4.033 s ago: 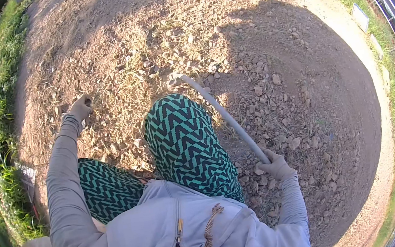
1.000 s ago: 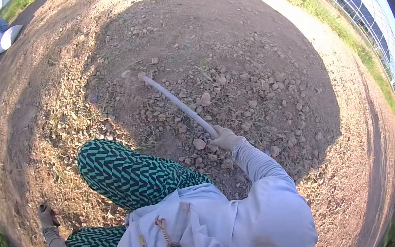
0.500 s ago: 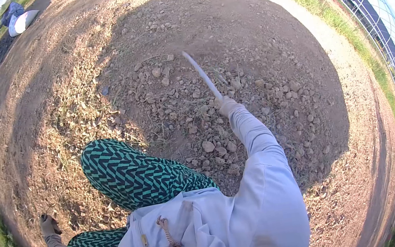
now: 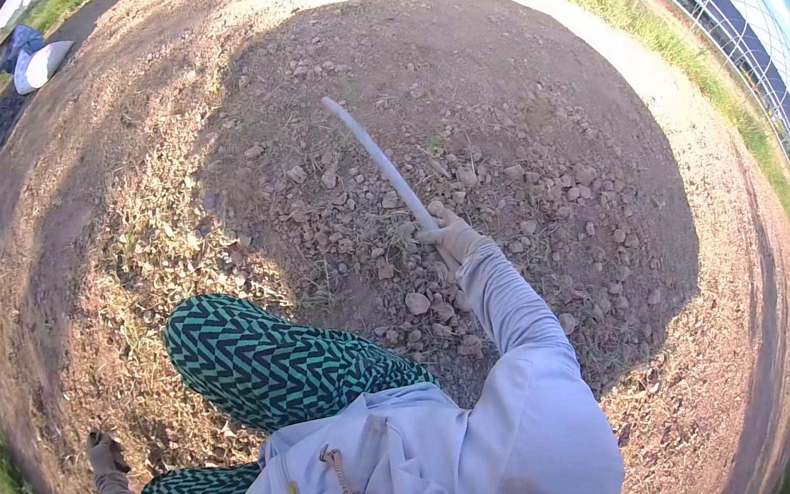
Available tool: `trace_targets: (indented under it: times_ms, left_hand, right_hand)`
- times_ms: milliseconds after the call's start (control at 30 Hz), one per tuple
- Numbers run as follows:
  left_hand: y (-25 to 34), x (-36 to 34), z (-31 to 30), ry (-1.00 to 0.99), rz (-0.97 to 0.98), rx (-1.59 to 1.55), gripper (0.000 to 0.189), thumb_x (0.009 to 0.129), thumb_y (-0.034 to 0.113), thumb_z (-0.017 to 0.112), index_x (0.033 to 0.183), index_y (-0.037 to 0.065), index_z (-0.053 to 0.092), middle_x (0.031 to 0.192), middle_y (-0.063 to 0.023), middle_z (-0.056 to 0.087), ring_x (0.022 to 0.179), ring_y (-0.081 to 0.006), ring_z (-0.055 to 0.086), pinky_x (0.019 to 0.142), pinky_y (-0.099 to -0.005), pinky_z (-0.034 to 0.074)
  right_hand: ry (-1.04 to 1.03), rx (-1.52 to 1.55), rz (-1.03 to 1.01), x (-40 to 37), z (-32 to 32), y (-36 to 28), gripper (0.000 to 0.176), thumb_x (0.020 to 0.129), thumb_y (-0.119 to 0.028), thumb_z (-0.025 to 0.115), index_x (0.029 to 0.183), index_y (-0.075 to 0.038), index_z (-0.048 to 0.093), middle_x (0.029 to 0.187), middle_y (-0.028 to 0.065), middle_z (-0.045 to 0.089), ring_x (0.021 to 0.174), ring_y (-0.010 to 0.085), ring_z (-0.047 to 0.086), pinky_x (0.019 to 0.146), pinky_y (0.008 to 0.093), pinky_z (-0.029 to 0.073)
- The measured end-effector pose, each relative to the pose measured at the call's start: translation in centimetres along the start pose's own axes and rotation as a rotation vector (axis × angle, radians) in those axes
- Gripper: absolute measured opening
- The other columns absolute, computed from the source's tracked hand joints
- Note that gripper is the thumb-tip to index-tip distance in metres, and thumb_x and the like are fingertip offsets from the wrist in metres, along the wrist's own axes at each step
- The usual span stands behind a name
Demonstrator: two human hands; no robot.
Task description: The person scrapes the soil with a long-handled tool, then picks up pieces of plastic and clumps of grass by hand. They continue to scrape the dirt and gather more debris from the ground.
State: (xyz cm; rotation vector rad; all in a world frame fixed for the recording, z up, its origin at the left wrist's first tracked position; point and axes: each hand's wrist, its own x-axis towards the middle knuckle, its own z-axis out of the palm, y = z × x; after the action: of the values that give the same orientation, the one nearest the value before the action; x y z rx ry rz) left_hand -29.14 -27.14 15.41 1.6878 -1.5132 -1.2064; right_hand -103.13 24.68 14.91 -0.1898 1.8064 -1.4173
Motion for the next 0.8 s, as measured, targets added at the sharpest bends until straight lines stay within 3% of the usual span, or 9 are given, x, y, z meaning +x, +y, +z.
trace_targets:
  times_ms: [33,133,233,333,367,400,600,700,800]
  left_hand:
    - [0.0,0.1,-0.3,-0.001,-0.010,0.000,0.014,0.090,0.007,0.060,0.104,0.005,0.060,0.076,0.0007,0.054,0.059,-0.0104,0.048,0.051,-0.0269,0.041]
    - [0.1,-0.4,-0.2,-0.013,-0.030,-0.053,0.007,0.089,0.003,0.056,0.095,0.006,0.056,0.071,0.0007,0.051,0.055,-0.0119,0.048,0.048,-0.0277,0.040]
    - [1.4,-2.0,0.6,0.048,0.001,-0.062,0.008,0.088,0.001,0.055,0.091,0.007,0.053,0.070,-0.0001,0.049,0.055,-0.0132,0.048,0.046,-0.0278,0.039]
    - [1.9,-3.5,0.8,0.051,-0.025,-0.020,0.011,0.088,0.000,0.056,0.095,0.008,0.051,0.069,-0.0011,0.049,0.054,-0.0145,0.048,0.045,-0.0282,0.039]
    - [2.8,-4.4,0.9,0.072,-0.048,0.044,0.011,0.088,0.001,0.056,0.095,0.008,0.051,0.069,-0.0011,0.049,0.054,-0.0145,0.048,0.045,-0.0283,0.039]
    - [2.0,-3.8,0.2,0.071,-0.036,0.045,0.011,0.089,0.000,0.055,0.097,0.006,0.052,0.067,-0.0044,0.053,0.047,-0.0175,0.052,0.043,-0.0318,0.047]
    - [0.7,-4.2,-1.9,0.041,-0.021,0.131,0.009,0.089,0.004,0.059,0.095,0.006,0.054,0.068,-0.0032,0.053,0.052,-0.0157,0.052,0.045,-0.0297,0.043]
    - [1.7,-5.0,-1.4,0.051,-0.025,0.075,0.008,0.088,0.005,0.060,0.094,0.007,0.054,0.068,-0.0025,0.052,0.053,-0.0150,0.052,0.044,-0.0287,0.041]
    - [2.1,-4.5,-0.6,0.066,-0.039,0.062,0.008,0.088,0.005,0.060,0.093,0.007,0.053,0.067,-0.0025,0.051,0.051,-0.0154,0.052,0.042,-0.0289,0.040]
  right_hand:
    - [0.006,0.190,-0.011,-0.5,-1.1,-0.1,0.066,0.087,-0.007,0.064,0.146,-0.016,0.035,0.097,0.0075,0.064,0.071,0.0153,0.062,0.057,0.0302,0.054]
    - [0.124,0.286,0.037,-2.2,-2.9,2.7,0.071,0.089,-0.004,0.060,0.149,-0.024,0.028,0.086,0.0051,0.061,0.061,0.0133,0.058,0.047,0.0292,0.049]
    - [0.341,0.183,0.109,-3.3,-3.1,6.6,0.075,0.088,-0.005,0.061,0.150,-0.027,0.026,0.078,0.0043,0.058,0.053,0.0138,0.054,0.043,0.0299,0.047]
    - [0.467,-0.032,0.101,-2.1,-2.6,7.6,0.065,0.087,-0.011,0.063,0.144,-0.024,0.033,0.068,0.0026,0.053,0.048,0.0151,0.052,0.042,0.0315,0.046]
    - [0.456,-0.044,0.094,-0.7,-2.8,7.1,0.065,0.087,-0.012,0.063,0.144,-0.024,0.034,0.067,0.0026,0.053,0.047,0.0153,0.051,0.041,0.0319,0.045]
    - [0.446,-0.052,0.087,1.6,-3.3,5.8,0.065,0.087,-0.012,0.063,0.144,-0.023,0.034,0.067,0.0026,0.052,0.047,0.0155,0.051,0.041,0.0323,0.045]
    - [0.256,0.087,0.086,13.4,-1.9,-2.3,0.069,0.082,-0.007,0.068,0.141,-0.018,0.035,0.070,0.0049,0.054,0.047,0.0158,0.052,0.039,0.0339,0.045]
    - [0.339,0.098,-0.011,12.9,3.3,-1.2,0.071,0.080,-0.006,0.071,0.140,-0.018,0.035,0.073,0.0049,0.055,0.048,0.0158,0.054,0.039,0.0341,0.046]
    - [0.170,-0.251,-0.154,10.2,5.4,4.0,0.081,0.079,-0.006,0.073,0.146,-0.019,0.029,0.079,0.0050,0.056,0.053,0.0154,0.055,0.043,0.0328,0.048]
